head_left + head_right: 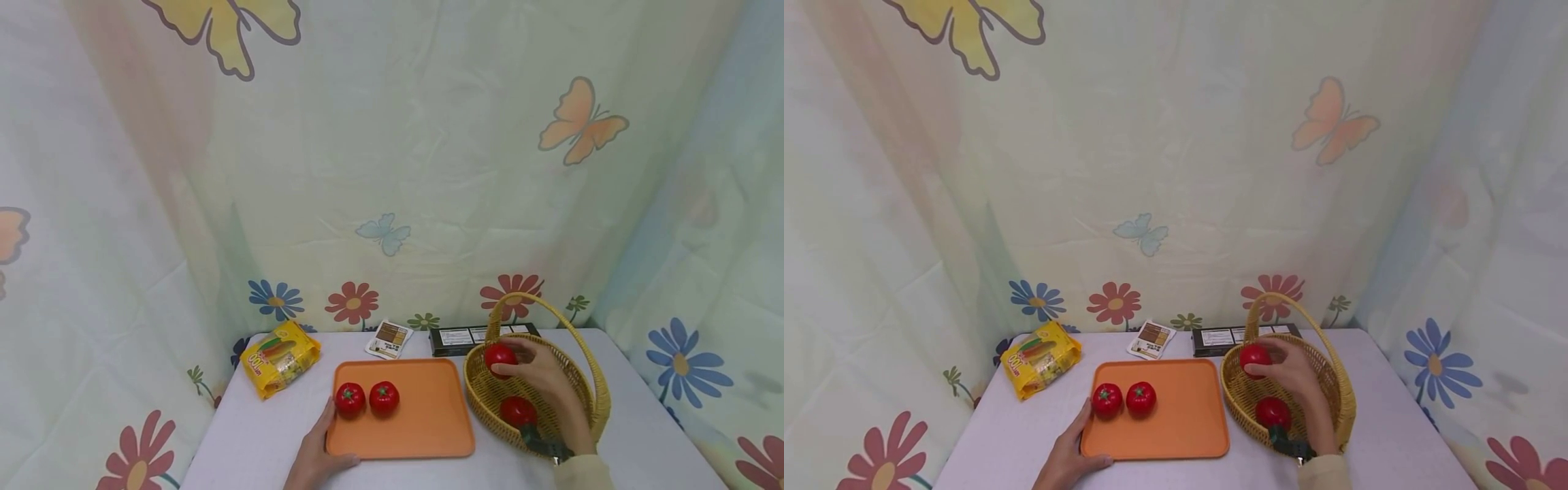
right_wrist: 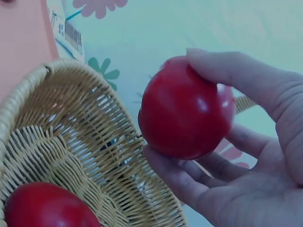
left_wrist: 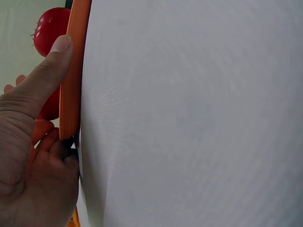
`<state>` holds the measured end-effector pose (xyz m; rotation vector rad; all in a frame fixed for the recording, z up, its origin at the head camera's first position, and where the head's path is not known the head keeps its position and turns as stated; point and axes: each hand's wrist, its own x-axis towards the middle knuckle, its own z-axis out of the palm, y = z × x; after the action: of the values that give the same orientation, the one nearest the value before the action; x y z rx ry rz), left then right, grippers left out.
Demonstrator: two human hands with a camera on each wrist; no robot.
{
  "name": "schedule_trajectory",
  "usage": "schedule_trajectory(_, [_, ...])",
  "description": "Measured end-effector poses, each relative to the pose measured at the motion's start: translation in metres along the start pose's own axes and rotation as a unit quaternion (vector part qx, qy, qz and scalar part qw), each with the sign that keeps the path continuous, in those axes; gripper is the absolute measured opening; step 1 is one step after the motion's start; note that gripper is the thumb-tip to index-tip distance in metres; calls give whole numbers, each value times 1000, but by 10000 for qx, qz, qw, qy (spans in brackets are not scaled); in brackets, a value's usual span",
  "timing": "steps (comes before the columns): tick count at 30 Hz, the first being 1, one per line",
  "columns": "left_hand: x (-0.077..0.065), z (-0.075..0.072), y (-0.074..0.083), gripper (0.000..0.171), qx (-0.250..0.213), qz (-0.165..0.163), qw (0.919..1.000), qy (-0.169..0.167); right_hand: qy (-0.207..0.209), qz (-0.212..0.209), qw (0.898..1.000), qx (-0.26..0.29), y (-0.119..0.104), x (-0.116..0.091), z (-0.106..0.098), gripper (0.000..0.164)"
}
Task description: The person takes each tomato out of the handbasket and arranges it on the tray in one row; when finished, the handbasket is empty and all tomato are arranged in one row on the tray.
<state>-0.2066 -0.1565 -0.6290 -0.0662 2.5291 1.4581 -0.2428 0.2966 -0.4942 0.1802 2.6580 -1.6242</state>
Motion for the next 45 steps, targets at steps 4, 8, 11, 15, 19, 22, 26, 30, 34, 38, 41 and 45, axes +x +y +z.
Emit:
schedule_trajectory(4, [-1, 0, 1, 137, 18, -35, 10000, -12, -241, -125, 9996, 39, -5, -4, 2, 76])
schedule_trajectory(8, [-2, 0, 1, 137, 22, -19, 10000, -18, -350, -118, 9992, 139, -6, -5, 7, 75])
schedule_trajectory(11, [-2, 1, 1, 137, -4, 6, 10000, -16, -277, -108, 9994, 153, -6, -7, 12, 75])
schedule_trajectory(15, [-1, 1, 0, 136, -7, 19, 10000, -4, -250, -270, 9989, 288, -8, -8, 20, 72])
schedule_trajectory(19, [-1, 0, 0, 137, -3, -22, 10000, 9, -304, -412, 9979, 404, -9, -7, 30, 71])
schedule_trajectory(22, [-1, 0, 0, 138, -16, -42, 10000, 8, -390, -498, 9971, 428, -13, -6, 39, 72])
schedule_trajectory(26, [-2, 0, 0, 137, -19, -20, 10000, -6, -553, -602, 9950, 577, -19, -6, 51, 69])
schedule_trajectory(30, [-1, 0, 0, 139, -16, -20, 10000, -38, -688, -686, 9931, 659, -21, -3, 62, 70])
schedule_trajectory(34, [0, 0, -2, 139, -58, -49, 10000, -50, -771, -732, 9922, 647, -20, 0, 72, 68])
schedule_trajectory(38, [0, 0, -2, 137, -29, -4, 10000, -54, -768, -752, 9917, 707, -20, 1, 81, 65])
schedule_trajectory(41, [0, 0, -2, 138, -30, -7, 10000, -42, -792, -804, 9905, 791, -20, 2, 89, 64])
schedule_trajectory(45, [1, 0, -2, 139, -72, -23, 10000, -29, -777, -866, 9892, 889, -20, 2, 98, 63])
